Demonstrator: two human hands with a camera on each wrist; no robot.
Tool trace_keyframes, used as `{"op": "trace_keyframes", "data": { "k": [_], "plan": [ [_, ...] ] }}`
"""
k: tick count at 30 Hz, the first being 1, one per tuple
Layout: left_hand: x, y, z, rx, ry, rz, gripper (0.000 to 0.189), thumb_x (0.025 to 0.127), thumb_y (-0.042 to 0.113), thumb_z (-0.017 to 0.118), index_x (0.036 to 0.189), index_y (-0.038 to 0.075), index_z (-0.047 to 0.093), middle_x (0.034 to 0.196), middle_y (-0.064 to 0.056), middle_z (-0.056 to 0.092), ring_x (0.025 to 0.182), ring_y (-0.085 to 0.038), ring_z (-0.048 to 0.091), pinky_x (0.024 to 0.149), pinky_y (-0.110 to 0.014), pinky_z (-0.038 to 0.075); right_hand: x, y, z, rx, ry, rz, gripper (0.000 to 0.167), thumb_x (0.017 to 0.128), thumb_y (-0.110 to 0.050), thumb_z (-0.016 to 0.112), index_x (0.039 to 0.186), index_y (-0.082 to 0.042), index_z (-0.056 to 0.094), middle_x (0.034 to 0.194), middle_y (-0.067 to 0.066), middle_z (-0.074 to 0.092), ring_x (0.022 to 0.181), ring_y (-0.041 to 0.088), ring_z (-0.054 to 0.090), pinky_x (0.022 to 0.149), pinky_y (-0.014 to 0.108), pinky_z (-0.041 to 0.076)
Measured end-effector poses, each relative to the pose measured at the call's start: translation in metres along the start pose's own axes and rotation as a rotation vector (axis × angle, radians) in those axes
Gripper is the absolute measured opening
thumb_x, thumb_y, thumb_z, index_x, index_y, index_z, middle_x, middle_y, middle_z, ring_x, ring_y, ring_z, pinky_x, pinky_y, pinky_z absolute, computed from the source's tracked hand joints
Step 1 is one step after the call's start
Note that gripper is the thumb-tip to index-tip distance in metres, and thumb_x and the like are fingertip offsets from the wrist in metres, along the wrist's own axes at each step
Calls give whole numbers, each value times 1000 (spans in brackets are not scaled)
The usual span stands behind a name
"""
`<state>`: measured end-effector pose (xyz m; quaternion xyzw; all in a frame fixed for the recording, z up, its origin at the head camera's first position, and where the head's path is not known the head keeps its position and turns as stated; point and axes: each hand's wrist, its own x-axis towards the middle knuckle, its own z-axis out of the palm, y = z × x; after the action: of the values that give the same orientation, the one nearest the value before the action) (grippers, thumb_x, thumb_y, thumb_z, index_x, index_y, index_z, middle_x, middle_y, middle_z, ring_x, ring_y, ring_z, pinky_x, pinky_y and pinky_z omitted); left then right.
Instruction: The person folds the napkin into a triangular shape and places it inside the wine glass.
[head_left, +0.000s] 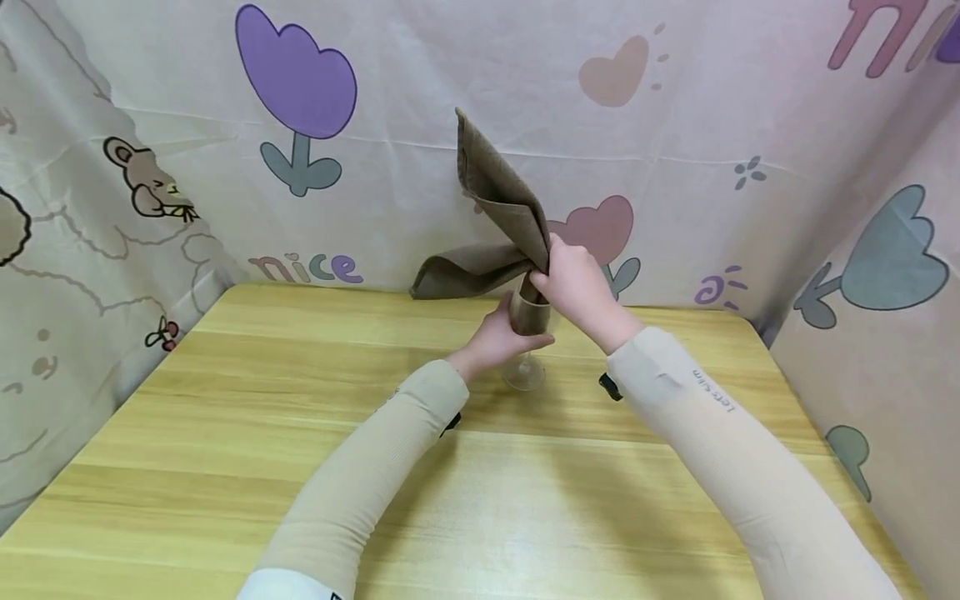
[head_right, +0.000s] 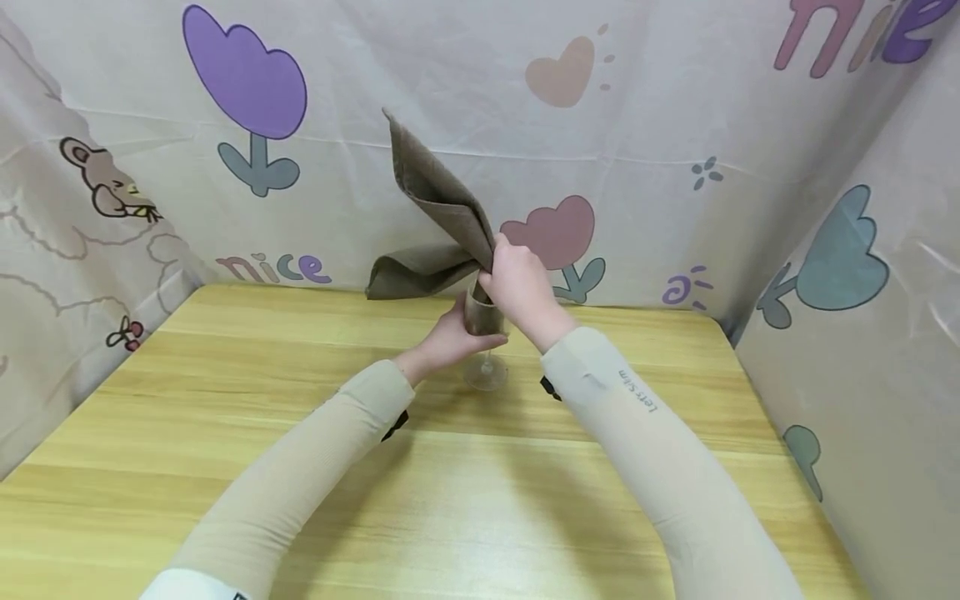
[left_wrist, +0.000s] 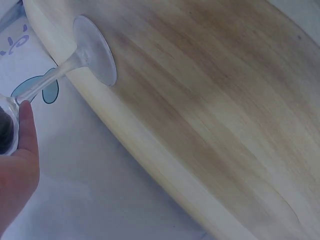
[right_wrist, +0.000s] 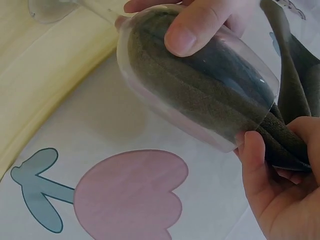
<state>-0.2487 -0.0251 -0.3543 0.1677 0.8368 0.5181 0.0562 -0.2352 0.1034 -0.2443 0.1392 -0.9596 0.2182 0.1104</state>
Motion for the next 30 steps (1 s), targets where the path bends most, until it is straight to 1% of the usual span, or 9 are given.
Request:
{"op": "trace_keyframes", "data": {
  "k": [4,7,10,13,15,19,25,27,30],
  "plan": [
    [1,-2,-1,5,3,-3,83,77,38,75,139,11,25,131,-9,48,121,-23,50,101,-38,41,0,1,-2,44,-10,-1,31,88,-13,55,116,-1,49,96,21,65,87,32,66,71,41,50],
    [2,-5,-1,13,2,1,82,77,39,75,138,12,26,130,-9,49,120,-22,51,100,-38,42,0,6,-3,84,-15,12,24,87,-18,55,105,-3,53,88,16,64,76,27,63,64,36,47],
    [2,-5,0,22,11,2,82,77,38,75,137,11,26,129,-9,50,119,-23,52,99,-38,43,2,11,-6,149,-64,54,25,85,-24,57,99,-4,54,88,14,63,69,24,63,60,31,49],
    [1,-4,0,33,20,-1,82,77,37,76,137,11,27,128,-10,51,118,-23,53,99,-38,43,5,15,-10,244,-138,106,34,84,-29,60,104,-2,54,96,16,64,71,25,67,58,30,53],
    [1,-4,0,33,24,-5,82,77,37,76,137,11,27,128,-10,51,118,-24,53,99,-38,43,5,17,-12,311,-183,141,41,85,-31,62,110,0,53,103,19,63,77,26,68,60,32,56],
    [1,-4,1,17,22,-6,81,77,35,76,137,11,27,129,-11,50,118,-24,53,99,-39,43,4,22,-16,423,-227,164,48,86,-32,64,117,1,51,105,20,64,74,19,67,64,32,56],
    [2,-1,3,20,20,-1,83,76,37,76,138,12,26,129,-10,51,118,-23,53,100,-38,43,-2,31,-18,619,-216,210,49,89,-27,61,125,4,46,113,23,60,69,7,63,69,30,56],
    [2,0,4,17,22,0,81,76,35,76,137,11,28,129,-10,51,118,-23,53,100,-38,43,-4,36,-17,690,-192,235,48,91,-27,58,126,4,44,109,21,61,66,6,64,69,30,56],
    [2,0,6,12,28,-4,79,76,34,76,135,10,29,129,-10,50,119,-23,52,101,-37,42,-8,45,-16,828,-152,278,45,93,-29,55,123,1,44,95,8,64,62,7,65,67,29,57]
  ]
}}
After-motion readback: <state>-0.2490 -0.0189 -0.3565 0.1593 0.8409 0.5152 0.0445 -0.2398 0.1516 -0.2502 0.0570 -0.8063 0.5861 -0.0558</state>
